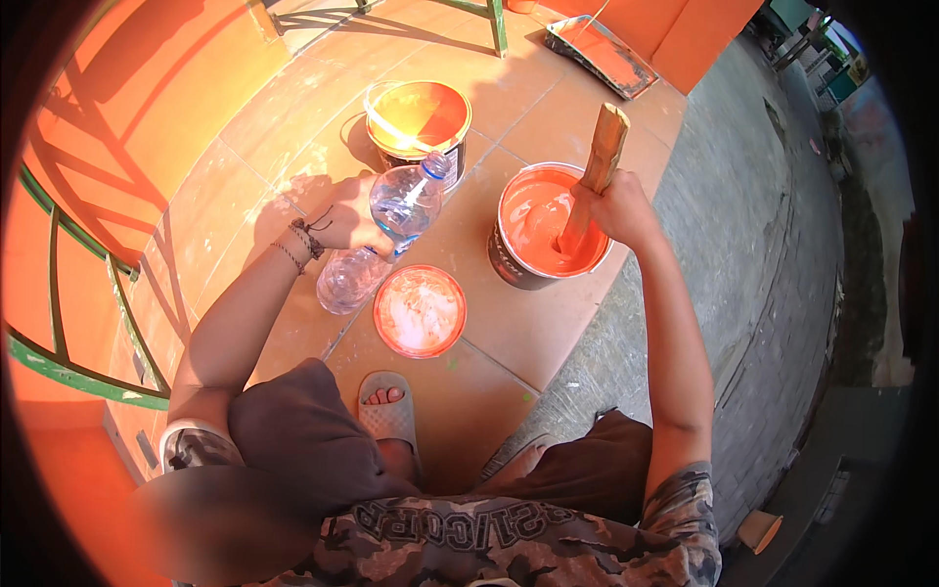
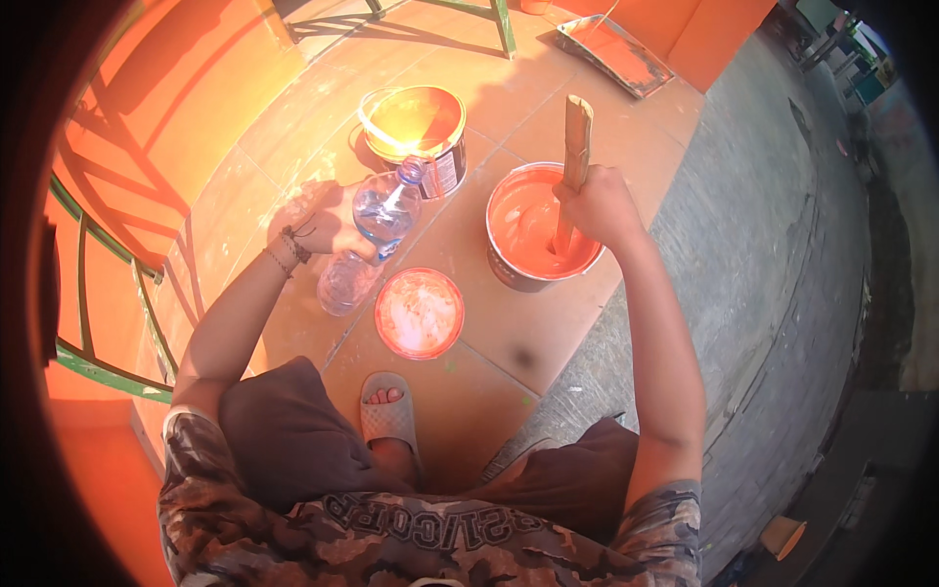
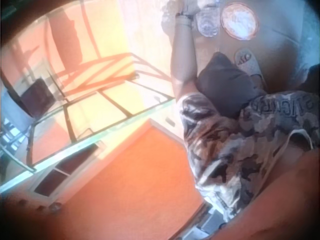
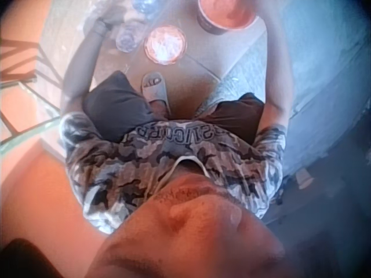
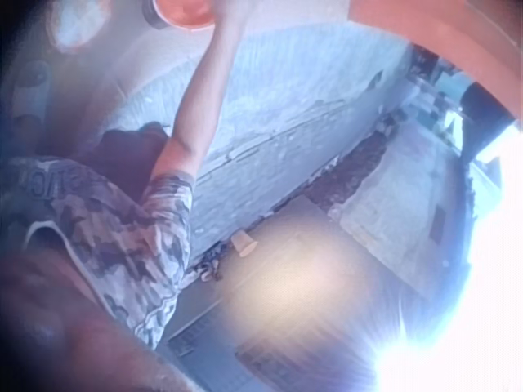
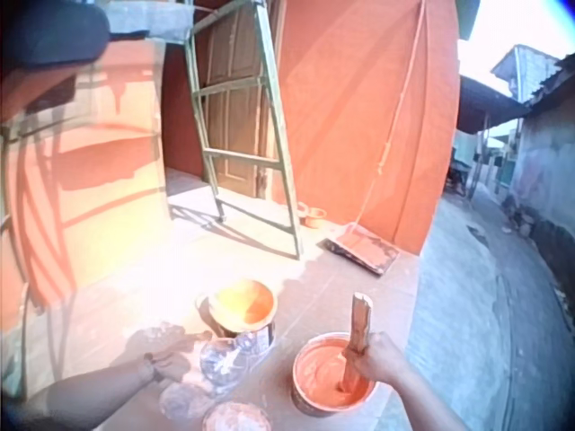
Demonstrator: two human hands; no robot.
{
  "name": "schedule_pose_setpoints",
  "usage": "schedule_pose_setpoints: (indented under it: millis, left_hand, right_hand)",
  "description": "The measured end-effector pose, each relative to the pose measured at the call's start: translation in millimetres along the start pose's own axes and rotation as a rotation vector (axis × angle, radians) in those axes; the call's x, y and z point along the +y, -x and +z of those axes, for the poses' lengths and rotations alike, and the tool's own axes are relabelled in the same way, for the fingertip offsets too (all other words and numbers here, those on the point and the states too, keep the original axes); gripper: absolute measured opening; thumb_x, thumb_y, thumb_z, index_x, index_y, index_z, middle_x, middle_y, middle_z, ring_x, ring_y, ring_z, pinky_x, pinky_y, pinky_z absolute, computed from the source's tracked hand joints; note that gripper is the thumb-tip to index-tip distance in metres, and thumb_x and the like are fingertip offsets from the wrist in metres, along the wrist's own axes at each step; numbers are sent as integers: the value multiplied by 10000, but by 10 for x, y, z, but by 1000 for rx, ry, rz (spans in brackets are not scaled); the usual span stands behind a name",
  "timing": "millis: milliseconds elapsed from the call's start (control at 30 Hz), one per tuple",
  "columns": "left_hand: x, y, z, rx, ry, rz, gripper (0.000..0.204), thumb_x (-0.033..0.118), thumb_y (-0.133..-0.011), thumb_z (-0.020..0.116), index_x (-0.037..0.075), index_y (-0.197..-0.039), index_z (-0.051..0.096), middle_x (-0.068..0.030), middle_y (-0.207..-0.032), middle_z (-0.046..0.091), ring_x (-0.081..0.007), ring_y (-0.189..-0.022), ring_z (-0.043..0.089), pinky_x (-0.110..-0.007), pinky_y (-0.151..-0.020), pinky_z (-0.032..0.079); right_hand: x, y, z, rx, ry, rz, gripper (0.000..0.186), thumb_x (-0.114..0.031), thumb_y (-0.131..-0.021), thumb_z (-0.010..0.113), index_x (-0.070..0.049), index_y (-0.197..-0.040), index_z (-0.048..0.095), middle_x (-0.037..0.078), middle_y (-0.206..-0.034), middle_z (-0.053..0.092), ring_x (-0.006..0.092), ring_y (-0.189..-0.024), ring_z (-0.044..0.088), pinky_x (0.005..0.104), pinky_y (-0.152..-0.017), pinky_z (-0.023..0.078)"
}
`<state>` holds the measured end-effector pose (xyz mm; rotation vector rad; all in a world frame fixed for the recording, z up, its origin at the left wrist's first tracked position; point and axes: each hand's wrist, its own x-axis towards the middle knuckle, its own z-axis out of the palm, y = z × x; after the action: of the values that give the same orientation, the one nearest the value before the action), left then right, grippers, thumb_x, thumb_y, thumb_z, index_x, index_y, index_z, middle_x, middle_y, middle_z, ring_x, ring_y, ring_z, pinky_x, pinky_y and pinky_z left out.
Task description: The person pours water from a plastic bottle into a bucket of orange paint and stirs it with a wooden stick. They then transfer some paint between buckets and place the lid on one container.
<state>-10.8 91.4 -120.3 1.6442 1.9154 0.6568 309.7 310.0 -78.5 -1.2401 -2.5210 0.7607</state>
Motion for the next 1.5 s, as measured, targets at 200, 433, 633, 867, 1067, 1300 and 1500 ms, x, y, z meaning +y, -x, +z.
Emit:
schedule_pose_setpoints:
  millis: [200,433,633,867,1067,1300,1500]
  left_hand:
    - [-186,337,-235,277,167,-243,713,98,-525,842,42,-1170,543,-54,-1079,649,-167,-1038,608,-322,-932,481]
    - [-622,680,-260,446,342,-283,756,40,-578,852,22,-1250,506,-70,-1197,612,-183,-1126,579,-340,-1001,457]
    - [-1053,1028,-242,603,432,-329,852,109,-530,908,18,-1258,475,-70,-1189,608,-196,-1104,586,-333,-967,479]
    - [-1132,1163,-133,605,632,-264,819,46,-573,890,20,-1270,461,-87,-1223,585,-197,-1129,571,-352,-991,475]
    - [-1005,1236,-84,518,590,-221,840,29,-573,889,28,-1291,454,-71,-1256,577,-198,-1174,552,-363,-1033,449]
    - [-976,1364,-39,395,679,-176,872,-7,-612,864,17,-1358,413,-103,-1329,529,-238,-1233,519,-379,-1061,436]
    - [-1085,1505,37,173,409,-491,765,182,-663,872,-33,-1284,481,-129,-1240,587,-225,-1113,592,-353,-932,510]
  right_hand:
    - [-319,3,151,-20,-360,-12,284,-241,-871,641,37,-918,678,200,-789,674,311,-589,647,400,-579,511]
    - [43,-149,56,114,34,-73,279,-221,-858,635,49,-909,678,244,-774,659,363,-631,648,399,-603,523]
    - [-264,16,74,-51,-261,23,266,-212,-859,640,42,-915,693,163,-726,669,248,-589,651,381,-574,515]
    - [61,-120,49,161,-65,-32,258,-191,-853,646,48,-941,684,142,-739,677,201,-580,652,353,-539,508]
    - [-271,72,61,-119,-329,9,268,-202,-861,650,51,-946,679,141,-755,679,183,-552,632,335,-530,507]
    - [0,-93,59,178,-254,-30,249,-221,-858,656,18,-914,701,128,-701,667,187,-553,630,337,-535,504]
    - [-170,82,-7,-54,-186,74,255,-225,-840,674,29,-843,700,100,-609,623,169,-540,614,336,-513,486]
